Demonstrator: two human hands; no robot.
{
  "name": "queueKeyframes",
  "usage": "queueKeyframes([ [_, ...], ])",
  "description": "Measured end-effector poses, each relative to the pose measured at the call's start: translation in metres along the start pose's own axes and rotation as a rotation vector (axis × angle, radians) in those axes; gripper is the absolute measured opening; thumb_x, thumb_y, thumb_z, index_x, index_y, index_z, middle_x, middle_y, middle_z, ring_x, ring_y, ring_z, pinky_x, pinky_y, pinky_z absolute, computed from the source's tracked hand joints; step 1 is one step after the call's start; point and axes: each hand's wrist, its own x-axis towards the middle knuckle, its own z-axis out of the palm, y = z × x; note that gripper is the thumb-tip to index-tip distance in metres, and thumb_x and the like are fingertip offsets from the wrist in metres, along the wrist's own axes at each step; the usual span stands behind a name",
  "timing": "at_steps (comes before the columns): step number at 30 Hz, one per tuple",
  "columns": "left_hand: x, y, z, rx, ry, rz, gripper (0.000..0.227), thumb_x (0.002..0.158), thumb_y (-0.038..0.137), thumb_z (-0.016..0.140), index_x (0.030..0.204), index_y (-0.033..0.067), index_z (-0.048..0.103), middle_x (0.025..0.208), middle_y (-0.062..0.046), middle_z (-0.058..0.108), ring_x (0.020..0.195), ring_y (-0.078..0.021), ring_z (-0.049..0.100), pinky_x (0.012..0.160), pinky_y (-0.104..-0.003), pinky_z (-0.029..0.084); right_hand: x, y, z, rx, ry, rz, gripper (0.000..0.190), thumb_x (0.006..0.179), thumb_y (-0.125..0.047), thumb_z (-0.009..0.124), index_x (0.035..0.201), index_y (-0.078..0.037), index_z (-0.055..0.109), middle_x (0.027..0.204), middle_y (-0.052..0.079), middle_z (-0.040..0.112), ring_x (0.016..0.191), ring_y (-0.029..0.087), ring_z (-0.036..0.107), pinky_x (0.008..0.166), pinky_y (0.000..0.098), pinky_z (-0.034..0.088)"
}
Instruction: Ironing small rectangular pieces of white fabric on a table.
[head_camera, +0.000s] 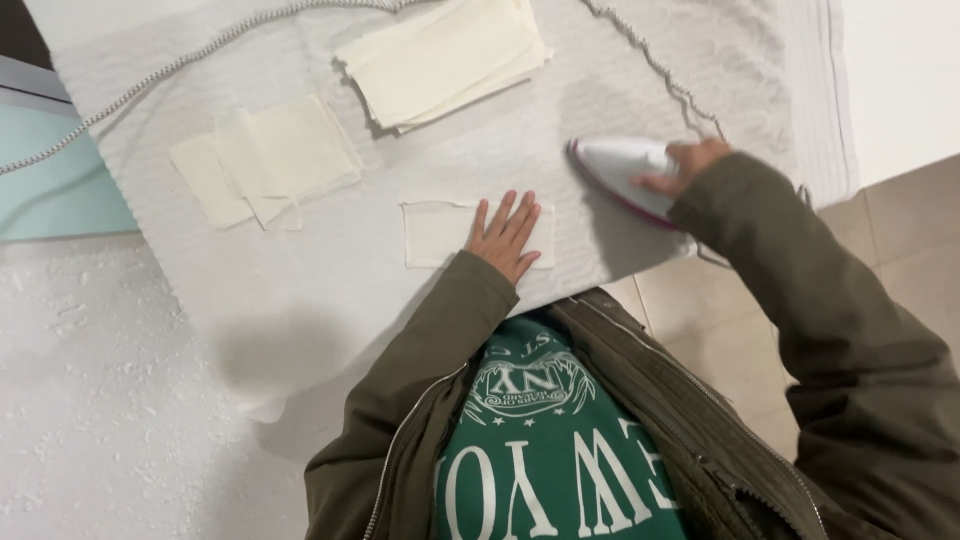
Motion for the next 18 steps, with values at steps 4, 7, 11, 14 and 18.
queueKeyframes([
  [4,0.003,0.001,-0.002,-0.042,-0.003,-0.025,0.072,0.103,0.049,0.044,0.162,0.0128,0.023,0.170,-0.003,0.014,0.157,-0.0254,0.008,0.126,-0.055,0.007,-0.037,-0.024,0.009,-0.109,-0.108,-0.031,0.072,0.089,-0.067,0.060,0.136,-0.013,0.064,0.094,0.020,0.077,0.079,0.031,0.078,0.081,0.0478,0.063],
  [7,0.000,0.001,-0.007,-0.034,0.016,-0.025,0.072,0.105,0.049,0.044,0.163,0.0129,0.023,0.172,-0.003,0.014,0.158,-0.0248,0.007,0.128,-0.054,0.007,-0.046,-0.026,0.024,-0.226,-0.079,-0.105,0.072,0.087,-0.072,0.057,0.127,-0.014,0.067,0.087,0.019,0.077,0.077,0.033,0.077,0.078,0.0484,0.063],
  [11,0.001,0.001,-0.008,-0.035,-0.011,-0.018,0.074,0.104,0.052,0.043,0.162,0.0109,0.023,0.171,-0.005,0.013,0.158,-0.0250,0.008,0.128,-0.054,0.007,-0.049,-0.029,0.030,-0.308,0.041,-0.213,0.071,0.089,-0.075,0.054,0.110,-0.009,0.072,0.083,0.021,0.074,0.077,0.036,0.074,0.075,0.0494,0.060],
  [14,0.001,-0.007,-0.002,-0.048,-0.017,-0.021,0.075,0.103,0.053,0.041,0.162,0.0086,0.024,0.171,-0.008,0.014,0.157,-0.0244,0.009,0.127,-0.054,0.007,-0.040,-0.031,0.038,-0.304,0.053,-0.229,0.071,0.090,-0.075,0.053,0.108,-0.008,0.071,0.082,0.021,0.074,0.077,0.037,0.074,0.075,0.0495,0.060],
  [18,-0.008,-0.017,-0.020,0.056,-0.094,-0.088,0.076,0.104,0.055,0.037,0.162,0.0081,0.023,0.171,-0.010,0.014,0.157,-0.0248,0.008,0.126,-0.057,0.005,-0.034,-0.038,0.040,-0.318,0.047,-0.265,0.073,0.092,-0.075,0.051,0.111,-0.007,0.069,0.083,0.021,0.074,0.079,0.037,0.074,0.076,0.0497,0.059],
])
